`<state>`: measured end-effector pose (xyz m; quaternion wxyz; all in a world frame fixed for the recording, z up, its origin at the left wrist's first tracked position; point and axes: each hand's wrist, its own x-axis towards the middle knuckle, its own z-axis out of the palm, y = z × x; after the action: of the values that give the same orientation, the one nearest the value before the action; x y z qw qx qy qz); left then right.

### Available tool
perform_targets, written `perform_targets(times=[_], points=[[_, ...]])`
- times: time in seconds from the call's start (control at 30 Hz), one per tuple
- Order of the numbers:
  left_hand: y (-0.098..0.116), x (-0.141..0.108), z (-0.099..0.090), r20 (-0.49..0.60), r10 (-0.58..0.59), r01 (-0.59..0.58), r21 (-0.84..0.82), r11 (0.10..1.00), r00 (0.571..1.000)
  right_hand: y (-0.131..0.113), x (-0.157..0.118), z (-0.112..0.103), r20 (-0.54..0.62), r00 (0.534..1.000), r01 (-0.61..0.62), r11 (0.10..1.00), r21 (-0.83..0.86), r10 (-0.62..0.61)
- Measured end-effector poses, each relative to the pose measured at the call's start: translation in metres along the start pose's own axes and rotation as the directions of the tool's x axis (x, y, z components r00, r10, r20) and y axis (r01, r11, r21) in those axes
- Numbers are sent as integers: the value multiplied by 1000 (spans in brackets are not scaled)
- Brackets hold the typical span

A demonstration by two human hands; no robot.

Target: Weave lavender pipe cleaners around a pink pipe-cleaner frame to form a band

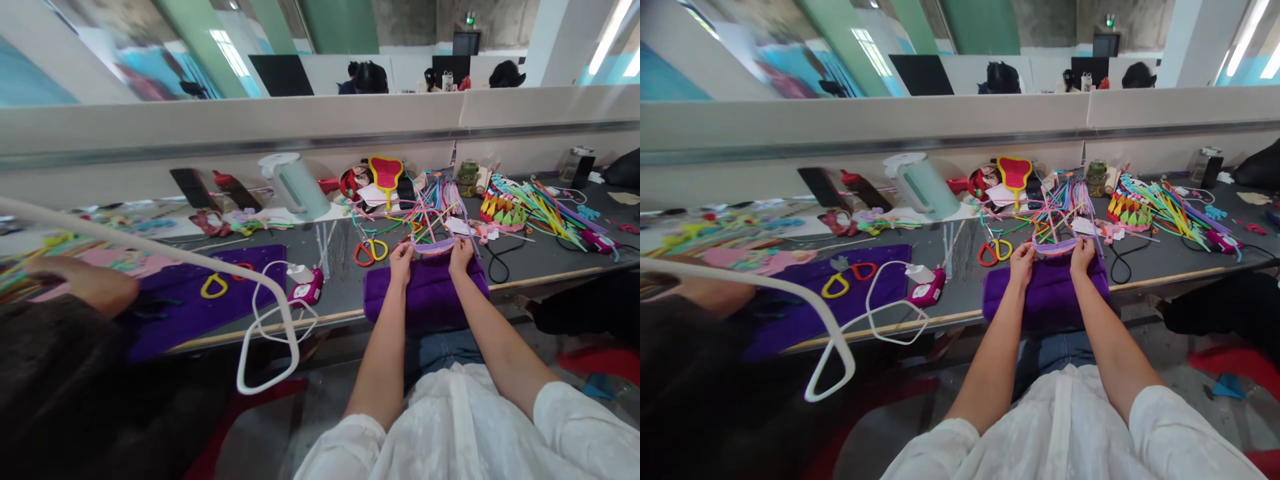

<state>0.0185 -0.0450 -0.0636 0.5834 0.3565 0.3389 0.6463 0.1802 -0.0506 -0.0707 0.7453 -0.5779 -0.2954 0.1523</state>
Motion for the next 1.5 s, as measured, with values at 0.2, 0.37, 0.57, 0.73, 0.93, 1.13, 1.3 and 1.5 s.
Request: perform_targets(times=[0.2,0.37,0.57,0.73,0.93,1.13,1.3,1.5], points=[[-1,0,-2,38,35,-36,25,999,999,-6,-3,-1,22,999,41,999,25,-42],[-5,1,-3,-20,69,-68,15,998,997,-12,-7,-3,27,996,81,997,6,-81],[-4,0,2,-78,150,-139,136,981,986,-16,-10,-3,73,994,84,996,15,-85],[-4,0,3,-131,173,-142,222,965,976,-13,-9,-3,72,990,115,993,30,-117],[-5,0,3,-98,171,-146,225,963,980,-9,-7,-3,55,991,125,992,6,-125],[-5,2,1,-107,149,-125,201,972,983,1,-3,0,43,994,101,994,50,-103],[-7,5,-3,-51,87,-80,132,988,995,7,0,1,30,998,61,997,36,-62],[-5,3,-5,40,28,-30,44,999,999,9,1,0,0,998,56,998,40,-56]])
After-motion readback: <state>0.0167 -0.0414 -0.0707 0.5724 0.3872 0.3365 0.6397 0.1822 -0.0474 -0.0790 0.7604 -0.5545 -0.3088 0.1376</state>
